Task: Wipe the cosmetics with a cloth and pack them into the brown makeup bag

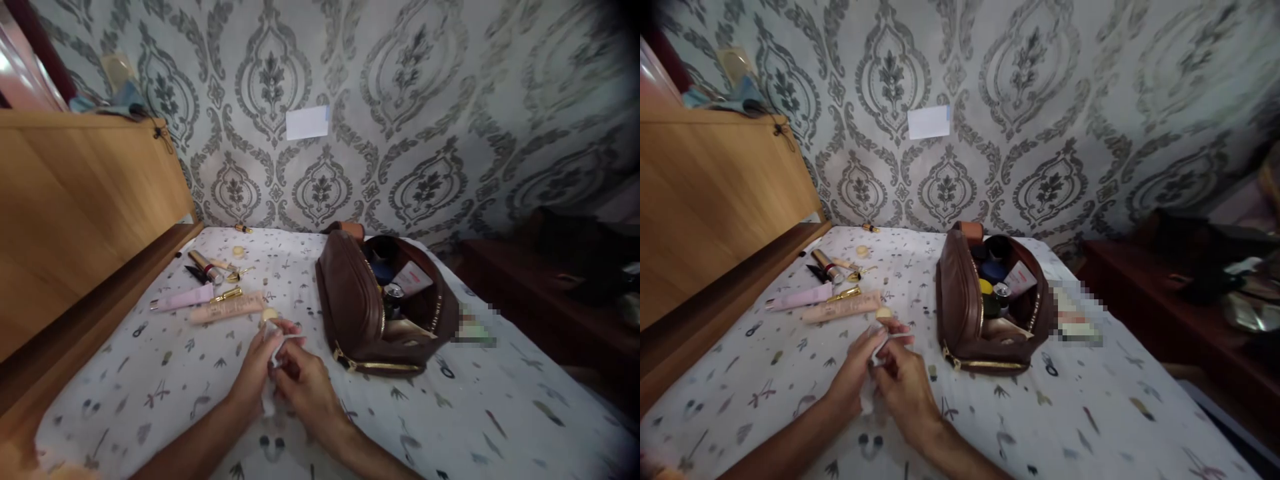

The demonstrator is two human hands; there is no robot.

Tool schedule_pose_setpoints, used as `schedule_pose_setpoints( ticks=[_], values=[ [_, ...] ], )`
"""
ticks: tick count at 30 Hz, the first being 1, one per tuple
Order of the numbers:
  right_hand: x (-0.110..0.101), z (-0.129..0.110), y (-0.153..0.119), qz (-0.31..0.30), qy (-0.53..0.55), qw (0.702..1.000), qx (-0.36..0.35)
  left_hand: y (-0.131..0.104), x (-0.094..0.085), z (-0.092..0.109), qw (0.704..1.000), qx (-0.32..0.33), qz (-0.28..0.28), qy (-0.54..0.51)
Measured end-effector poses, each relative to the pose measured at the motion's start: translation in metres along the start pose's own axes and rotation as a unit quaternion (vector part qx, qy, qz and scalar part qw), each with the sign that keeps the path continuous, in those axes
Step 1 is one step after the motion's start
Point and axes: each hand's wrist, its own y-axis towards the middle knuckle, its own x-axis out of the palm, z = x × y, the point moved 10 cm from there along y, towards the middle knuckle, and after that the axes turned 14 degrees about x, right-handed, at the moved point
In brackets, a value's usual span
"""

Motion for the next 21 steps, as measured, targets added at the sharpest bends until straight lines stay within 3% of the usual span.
schedule_pose_setpoints(
  ticks=[5, 12, 17, 21],
  values=[
    [-0.001, 0.016, 0.006, 0.017, 0.094, 0.995, 0.027, -0.004, -0.007, 0.005, 0.999, 0.033, 0.006, 0.035],
    [0.013, 0.027, 0.000, -0.048, 0.138, 0.989, -0.002, 0.004, -0.009, -0.001, 0.987, 0.065, -0.084, 0.123],
    [0.003, 0.041, 0.003, -0.015, 0.170, 0.985, 0.004, 0.026, -0.013, 0.032, 0.951, 0.166, -0.110, 0.236],
    [-0.002, 0.045, 0.006, -0.003, 0.163, 0.987, -0.001, 0.060, -0.030, 0.051, 0.924, 0.177, -0.091, 0.325]
  ],
)
